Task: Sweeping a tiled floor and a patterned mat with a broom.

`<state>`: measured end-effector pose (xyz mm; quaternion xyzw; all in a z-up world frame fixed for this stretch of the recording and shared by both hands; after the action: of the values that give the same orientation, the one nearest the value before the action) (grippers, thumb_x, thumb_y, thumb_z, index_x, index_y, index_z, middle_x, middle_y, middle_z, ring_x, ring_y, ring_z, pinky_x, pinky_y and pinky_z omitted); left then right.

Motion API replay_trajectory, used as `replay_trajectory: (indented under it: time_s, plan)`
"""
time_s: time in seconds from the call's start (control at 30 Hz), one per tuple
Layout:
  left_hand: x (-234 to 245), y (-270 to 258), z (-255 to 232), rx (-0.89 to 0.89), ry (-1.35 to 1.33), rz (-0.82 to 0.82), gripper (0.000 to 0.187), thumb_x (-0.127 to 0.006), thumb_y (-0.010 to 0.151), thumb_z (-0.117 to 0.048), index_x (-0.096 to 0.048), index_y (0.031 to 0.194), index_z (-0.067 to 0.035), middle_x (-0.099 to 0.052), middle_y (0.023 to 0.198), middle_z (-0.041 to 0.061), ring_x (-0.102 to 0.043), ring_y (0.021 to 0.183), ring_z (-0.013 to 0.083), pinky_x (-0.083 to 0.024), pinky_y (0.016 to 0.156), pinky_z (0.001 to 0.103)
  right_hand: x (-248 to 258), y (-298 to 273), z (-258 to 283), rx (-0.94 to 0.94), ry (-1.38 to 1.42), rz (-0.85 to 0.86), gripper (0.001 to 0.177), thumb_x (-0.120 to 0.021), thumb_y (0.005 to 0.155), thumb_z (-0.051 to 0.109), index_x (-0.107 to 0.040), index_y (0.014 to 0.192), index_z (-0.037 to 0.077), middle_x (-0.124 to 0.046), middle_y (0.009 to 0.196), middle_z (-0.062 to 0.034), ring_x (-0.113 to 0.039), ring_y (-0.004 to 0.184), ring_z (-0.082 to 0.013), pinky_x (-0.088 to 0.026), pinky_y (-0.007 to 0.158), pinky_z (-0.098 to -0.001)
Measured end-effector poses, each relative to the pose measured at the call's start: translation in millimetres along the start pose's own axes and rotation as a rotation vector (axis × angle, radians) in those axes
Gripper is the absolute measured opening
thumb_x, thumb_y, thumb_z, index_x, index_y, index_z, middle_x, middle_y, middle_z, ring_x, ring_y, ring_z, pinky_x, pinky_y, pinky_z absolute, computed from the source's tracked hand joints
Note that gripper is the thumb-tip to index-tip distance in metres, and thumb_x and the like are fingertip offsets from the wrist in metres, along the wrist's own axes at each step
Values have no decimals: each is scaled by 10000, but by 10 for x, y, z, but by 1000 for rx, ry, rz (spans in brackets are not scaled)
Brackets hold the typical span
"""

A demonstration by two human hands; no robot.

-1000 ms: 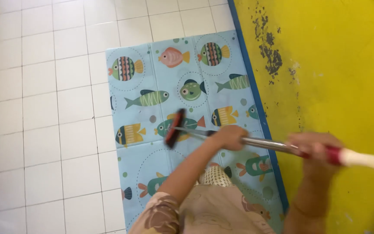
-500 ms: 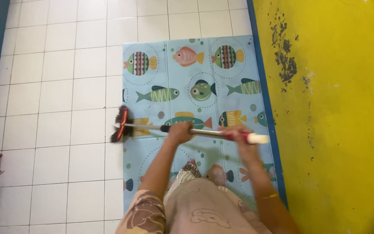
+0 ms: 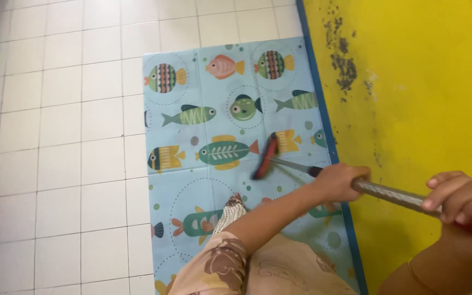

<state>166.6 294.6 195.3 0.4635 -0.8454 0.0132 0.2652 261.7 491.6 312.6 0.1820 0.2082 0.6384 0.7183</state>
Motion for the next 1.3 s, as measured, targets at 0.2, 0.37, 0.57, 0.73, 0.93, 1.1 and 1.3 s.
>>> replay_trajectory:
  time_s: [0.2,0.37,0.57,0.73,0.93,1.1,1.3]
  plan:
    - [-885,13,-65,-169,-165,111,205,-661,811,-234,-662,1012,-195,-710,813,90,-699,761,350,-531,676,469,-560,273,838,-13,-299,313,264,-603,953,294,-625,745,133,-635,724,-38,-678,725,-241,-557,846,-423]
    - [-1097,-143,279,-373,-335,161,280,-660,887,-353,-687,1131,-218,-734,1031,101,-717,925,324,-567,807,430,-995,108,660,-78,-605,322,110,-766,773,16,-688,837,-26,-724,834,-146,-724,741,-238,-557,724,-339]
    - [-821,-545,323,52,27,192,480,-825,632,-364,-725,1058,-167,-742,919,147,-705,883,390,-559,741,479,-904,-179,728,-227,-268,303,176,-743,913,47,-631,784,5,-672,760,-73,-700,798,-202,-584,838,-345]
    - [-613,-599,77,72,69,121,360,-762,638,-276,-690,981,-194,-759,898,66,-720,866,340,-551,698,471,-749,-267,941,-106,-143,252,250,-725,1010,198,-637,838,39,-672,741,-62,-674,750,-166,-570,949,-382]
    - [-534,-857,-113,207,202,77,210,-717,703,-215,-690,908,-178,-731,838,116,-697,838,373,-536,690,503,-531,-538,790,-113,69,176,361,-690,1090,269,-590,818,53,-625,722,-65,-647,705,-191,-497,886,-359]
    - [-435,-1159,-63,281,295,134,133,-698,750,-240,-696,863,-170,-729,821,128,-697,815,387,-541,712,514,-530,-783,662,-65,134,118,369,-657,1108,302,-555,846,63,-609,716,-63,-628,683,-190,-520,860,-370]
    - [-309,-1893,743,367,475,193,195,-761,688,-263,-693,829,-145,-720,834,141,-695,840,398,-553,721,523,-696,-1495,-149,-242,233,33,274,-624,1077,283,-553,898,89,-661,826,-98,-665,785,-216,-565,823,-386]
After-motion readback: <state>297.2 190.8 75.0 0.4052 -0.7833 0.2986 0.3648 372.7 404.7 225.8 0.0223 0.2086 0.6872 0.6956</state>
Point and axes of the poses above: each hand's wrist, its own y-axis towards the middle knuckle, its own x-axis out of the back of the hand, z = x × y, the point moved 1 cm from there along y, towards the middle knuckle
